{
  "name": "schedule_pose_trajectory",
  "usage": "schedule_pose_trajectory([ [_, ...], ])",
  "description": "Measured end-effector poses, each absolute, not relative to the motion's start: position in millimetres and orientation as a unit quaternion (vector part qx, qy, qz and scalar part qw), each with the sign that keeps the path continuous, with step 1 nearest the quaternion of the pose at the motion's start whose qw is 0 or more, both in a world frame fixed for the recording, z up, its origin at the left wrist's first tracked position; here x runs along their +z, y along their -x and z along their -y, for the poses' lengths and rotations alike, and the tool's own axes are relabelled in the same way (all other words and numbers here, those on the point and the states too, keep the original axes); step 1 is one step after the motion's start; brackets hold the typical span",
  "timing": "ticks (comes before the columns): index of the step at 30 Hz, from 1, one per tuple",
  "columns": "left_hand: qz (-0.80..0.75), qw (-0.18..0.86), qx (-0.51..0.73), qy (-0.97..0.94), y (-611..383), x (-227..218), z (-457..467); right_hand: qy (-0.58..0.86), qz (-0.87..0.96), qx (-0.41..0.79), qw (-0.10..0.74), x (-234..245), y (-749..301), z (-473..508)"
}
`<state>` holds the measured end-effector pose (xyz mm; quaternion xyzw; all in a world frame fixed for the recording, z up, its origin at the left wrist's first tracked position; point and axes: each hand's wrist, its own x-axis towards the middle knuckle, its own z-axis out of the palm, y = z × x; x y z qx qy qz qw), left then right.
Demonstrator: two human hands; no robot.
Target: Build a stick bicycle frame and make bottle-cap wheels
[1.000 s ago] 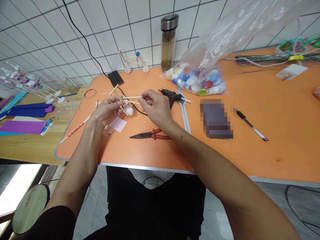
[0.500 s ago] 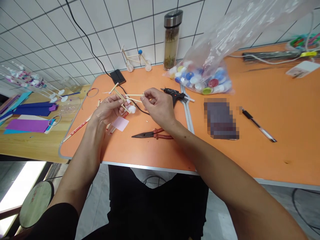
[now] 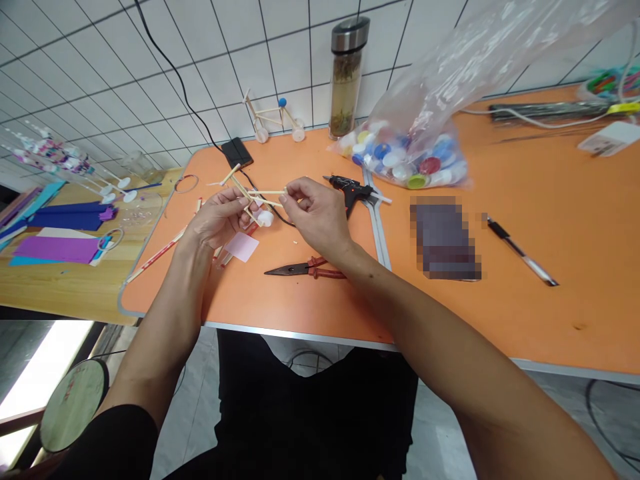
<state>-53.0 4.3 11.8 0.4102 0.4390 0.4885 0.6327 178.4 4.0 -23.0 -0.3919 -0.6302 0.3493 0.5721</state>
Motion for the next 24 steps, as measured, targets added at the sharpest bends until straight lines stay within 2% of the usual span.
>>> schedule_pose_trajectory([
  [24, -0.435, 0.627, 0.492, -0.419, 52.4, 10.1, -3.5, 0.416, 0.646, 0.308, 0.562, -26.6, -179.2, -8.0],
])
